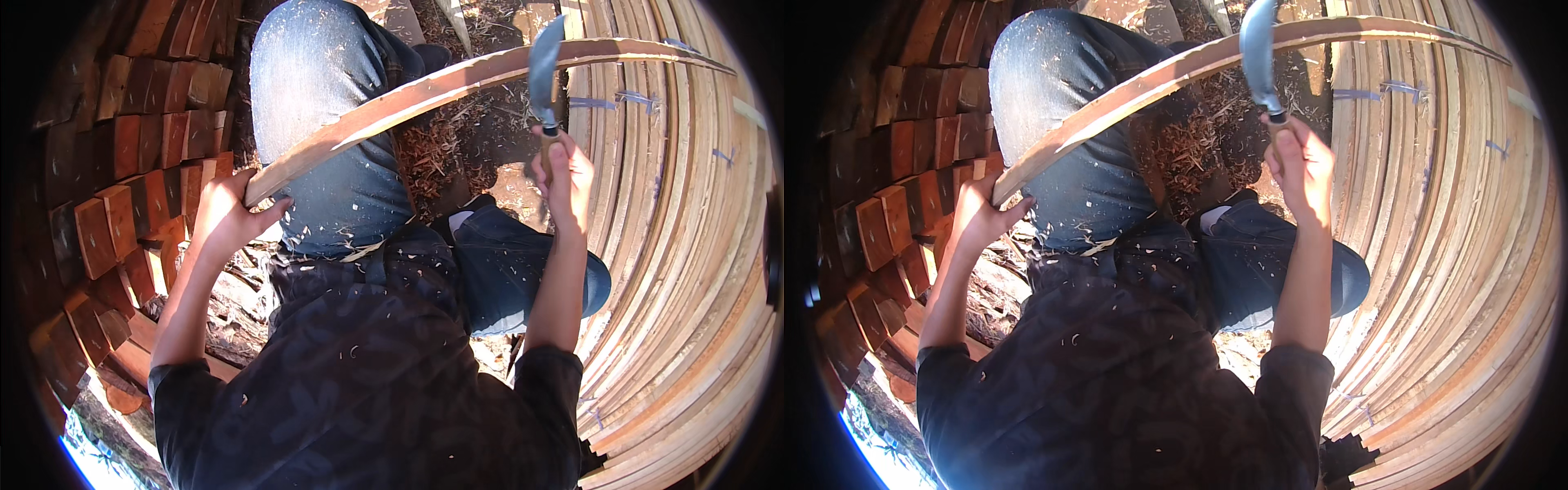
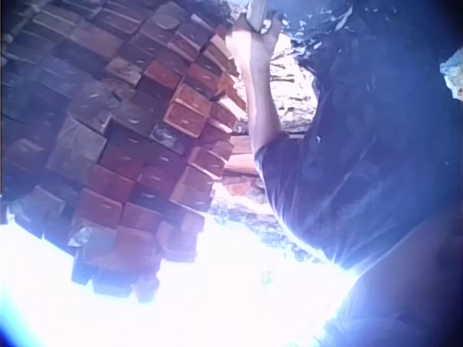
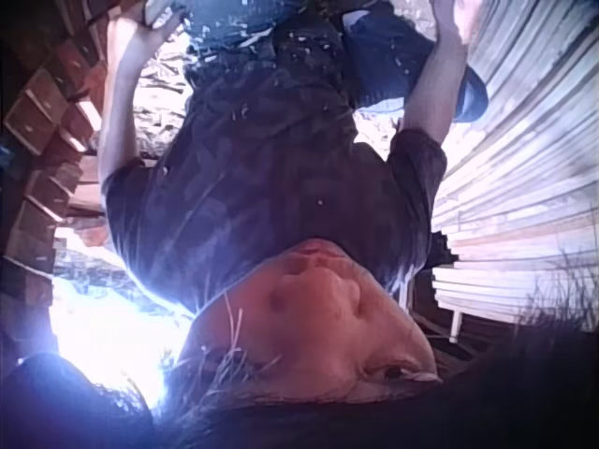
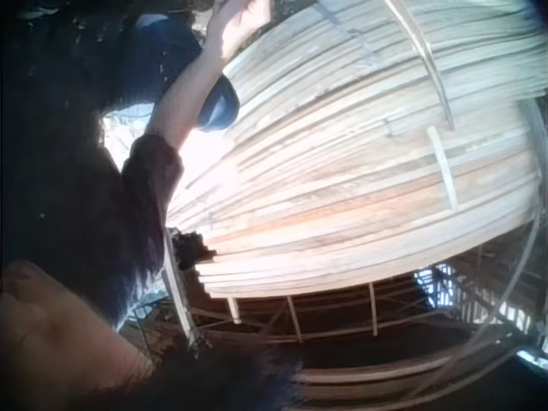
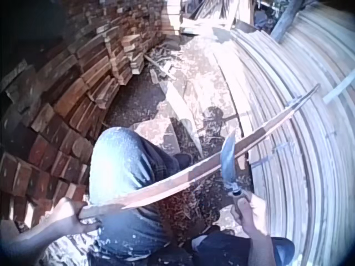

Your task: The person sits on the ground and uses a knife to shave a long, thin piece of wood held between their legs. They repeatedly scrape the blade along the wood's surface to remove thin layers.

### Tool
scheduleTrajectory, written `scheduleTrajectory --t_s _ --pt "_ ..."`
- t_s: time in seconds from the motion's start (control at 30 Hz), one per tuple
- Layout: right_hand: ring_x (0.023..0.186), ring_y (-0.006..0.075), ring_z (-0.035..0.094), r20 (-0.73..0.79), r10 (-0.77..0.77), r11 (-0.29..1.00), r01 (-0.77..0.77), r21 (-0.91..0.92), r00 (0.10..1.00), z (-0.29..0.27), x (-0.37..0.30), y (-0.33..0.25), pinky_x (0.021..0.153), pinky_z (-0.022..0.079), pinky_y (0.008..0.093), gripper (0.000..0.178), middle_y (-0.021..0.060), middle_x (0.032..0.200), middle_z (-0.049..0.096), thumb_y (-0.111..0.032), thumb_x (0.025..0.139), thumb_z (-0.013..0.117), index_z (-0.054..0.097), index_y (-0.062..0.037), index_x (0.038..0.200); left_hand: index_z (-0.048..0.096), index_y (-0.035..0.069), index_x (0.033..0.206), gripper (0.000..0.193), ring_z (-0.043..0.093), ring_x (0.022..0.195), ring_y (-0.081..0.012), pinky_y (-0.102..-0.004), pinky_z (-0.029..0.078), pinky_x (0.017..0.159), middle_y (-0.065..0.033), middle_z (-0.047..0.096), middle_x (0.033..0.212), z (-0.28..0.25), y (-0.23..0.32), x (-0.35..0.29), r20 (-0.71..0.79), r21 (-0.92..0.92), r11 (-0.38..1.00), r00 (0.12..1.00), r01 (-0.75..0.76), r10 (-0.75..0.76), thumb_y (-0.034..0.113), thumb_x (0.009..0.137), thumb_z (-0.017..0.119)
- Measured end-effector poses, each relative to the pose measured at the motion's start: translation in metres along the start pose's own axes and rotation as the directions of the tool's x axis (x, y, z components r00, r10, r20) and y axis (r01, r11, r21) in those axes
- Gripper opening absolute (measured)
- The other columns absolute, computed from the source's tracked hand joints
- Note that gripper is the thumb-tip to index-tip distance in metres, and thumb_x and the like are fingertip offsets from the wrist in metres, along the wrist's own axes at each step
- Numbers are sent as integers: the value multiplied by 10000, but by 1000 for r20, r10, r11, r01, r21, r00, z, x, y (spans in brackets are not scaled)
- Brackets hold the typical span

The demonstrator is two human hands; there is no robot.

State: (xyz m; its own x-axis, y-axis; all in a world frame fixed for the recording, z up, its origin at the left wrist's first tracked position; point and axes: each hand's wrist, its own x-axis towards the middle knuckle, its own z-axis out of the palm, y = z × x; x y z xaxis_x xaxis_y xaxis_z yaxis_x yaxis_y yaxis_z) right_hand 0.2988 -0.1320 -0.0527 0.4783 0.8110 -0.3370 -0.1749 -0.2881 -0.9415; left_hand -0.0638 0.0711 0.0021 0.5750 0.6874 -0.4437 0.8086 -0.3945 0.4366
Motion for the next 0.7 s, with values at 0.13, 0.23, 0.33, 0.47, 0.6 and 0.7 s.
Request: scheduleTrajectory --t_s 0.13,0.23,0.33,0.47,0.6,0.7 --pt "533 36 398 236 113 992 -95 -85 965 16 -9 -1 466 305 195 341 -43 623 452 -240 975 524 575 11 1200 678 -16 930 443 671 636 -299 -351 516 597 -191 647 684 -4 9 3 40 0 997 997 73 -73 315 667 808" --pt "513 34 388 79 -13 978 29 -205 997 -3 -5 -5 461 312 194 301 -38 632 447 -196 984 506 576 3 1198 678 -15 924 436 668 620 -295 -346 512 589 -183 642 664 0 -1 0 7 10 1000 1000 -7 6 321 674 801" --pt "470 40 369 -29 30 997 -28 72 999 6 -6 1 441 299 191 319 -26 623 446 -230 987 499 572 10 1183 679 -17 919 442 667 624 -297 -354 510 589 -189 640 666 0 9 1 40 -15 997 996 77 -76 325 669 804" --pt "503 31 413 134 -64 990 80 -120 989 4 -7 8 429 310 179 303 -28 630 450 -201 983 511 563 21 1183 677 -11 892 418 660 604 -296 -354 503 572 -174 632 640 0 1 1 28 17 1000 1000 12 -13 331 682 795" --pt "476 21 365 161 -2 990 25 -139 987 9 -3 6 423 278 174 374 -45 598 439 -315 996 478 576 -1 1175 676 -10 885 424 652 593 -290 -357 503 574 -177 624 628 -1 5 4 38 -8 996 996 84 -84 333 668 799" --pt "481 23 384 98 -7 1000 9 -23 995 13 -9 5 426 288 176 350 -44 595 443 -290 993 488 576 1 1167 675 -11 873 418 661 598 -286 -355 504 567 -179 626 627 1 3 0 6 14 1000 1000 19 -19 331 668 800"
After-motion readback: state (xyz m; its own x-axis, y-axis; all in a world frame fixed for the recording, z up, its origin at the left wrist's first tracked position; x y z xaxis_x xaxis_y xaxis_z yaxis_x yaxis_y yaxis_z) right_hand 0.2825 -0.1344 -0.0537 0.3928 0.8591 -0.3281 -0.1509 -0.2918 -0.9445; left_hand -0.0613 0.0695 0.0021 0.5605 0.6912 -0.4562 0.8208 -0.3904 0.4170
